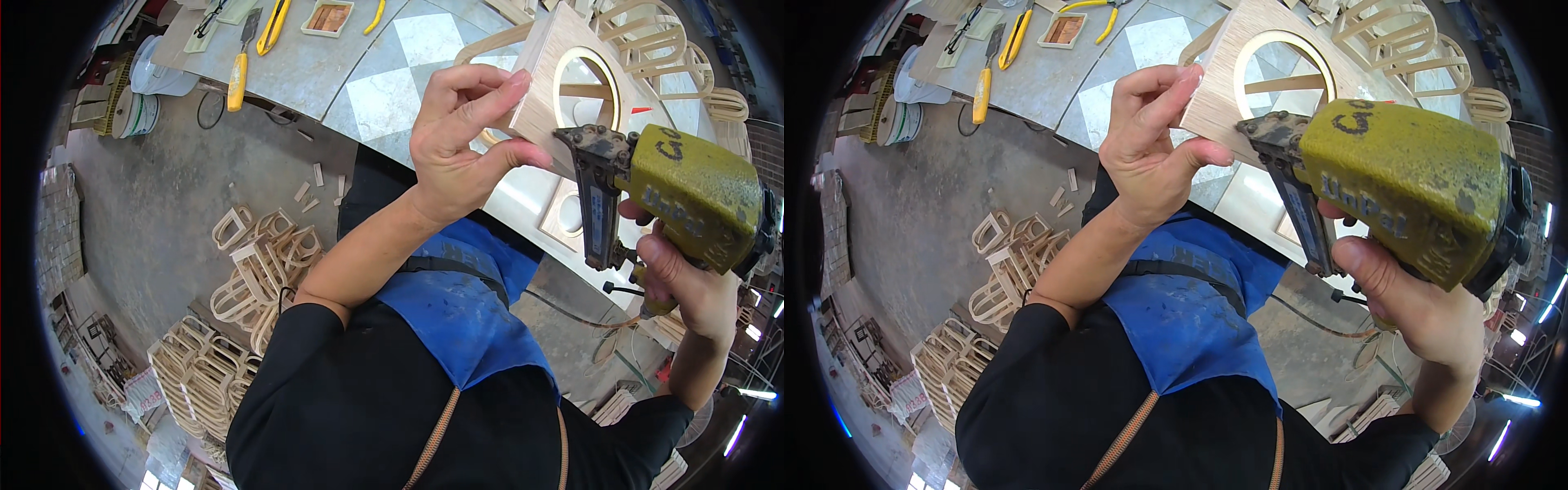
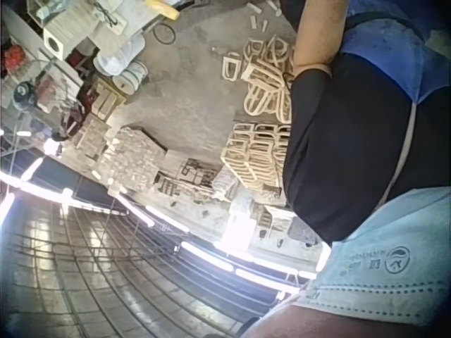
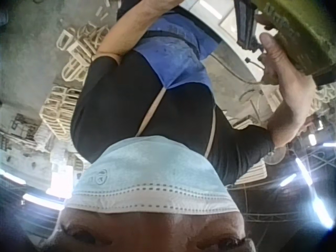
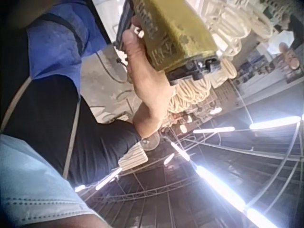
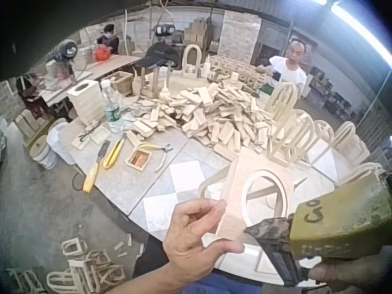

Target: Assembling wooden frames and components using wood glue and a pneumatic nail gun on a factory production line.

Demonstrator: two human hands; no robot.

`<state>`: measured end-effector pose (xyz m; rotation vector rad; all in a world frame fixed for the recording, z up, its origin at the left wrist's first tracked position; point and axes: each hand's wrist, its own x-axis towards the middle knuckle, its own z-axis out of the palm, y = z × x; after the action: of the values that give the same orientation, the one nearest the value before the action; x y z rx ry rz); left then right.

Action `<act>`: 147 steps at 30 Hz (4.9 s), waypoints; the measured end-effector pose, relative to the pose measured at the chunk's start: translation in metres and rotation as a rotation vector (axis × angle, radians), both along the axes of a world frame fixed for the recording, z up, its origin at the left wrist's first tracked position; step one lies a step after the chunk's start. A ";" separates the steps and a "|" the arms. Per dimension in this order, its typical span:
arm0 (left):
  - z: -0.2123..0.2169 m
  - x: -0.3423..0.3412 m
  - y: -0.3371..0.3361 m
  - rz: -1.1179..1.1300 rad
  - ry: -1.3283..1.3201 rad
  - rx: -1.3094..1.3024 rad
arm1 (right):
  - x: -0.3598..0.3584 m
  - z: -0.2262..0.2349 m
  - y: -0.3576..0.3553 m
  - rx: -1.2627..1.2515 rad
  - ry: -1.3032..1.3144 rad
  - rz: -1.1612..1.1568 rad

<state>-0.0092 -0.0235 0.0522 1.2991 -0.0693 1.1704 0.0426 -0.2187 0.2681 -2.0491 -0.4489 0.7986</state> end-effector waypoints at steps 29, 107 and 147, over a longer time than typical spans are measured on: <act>0.001 -0.002 -0.002 -0.011 0.031 0.075 | -0.002 0.008 0.020 -0.094 -0.157 0.098; -0.007 0.013 -0.009 -0.060 0.092 0.061 | 0.008 0.011 0.007 -0.253 -0.187 0.039; -0.005 -0.094 0.067 0.149 0.404 -0.538 | 0.085 -0.288 -0.244 -0.552 -0.854 -0.248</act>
<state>-0.1035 0.0434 0.0472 1.0399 0.6079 0.9391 0.1278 -0.4630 -0.0202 -2.8555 -0.4408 -0.1793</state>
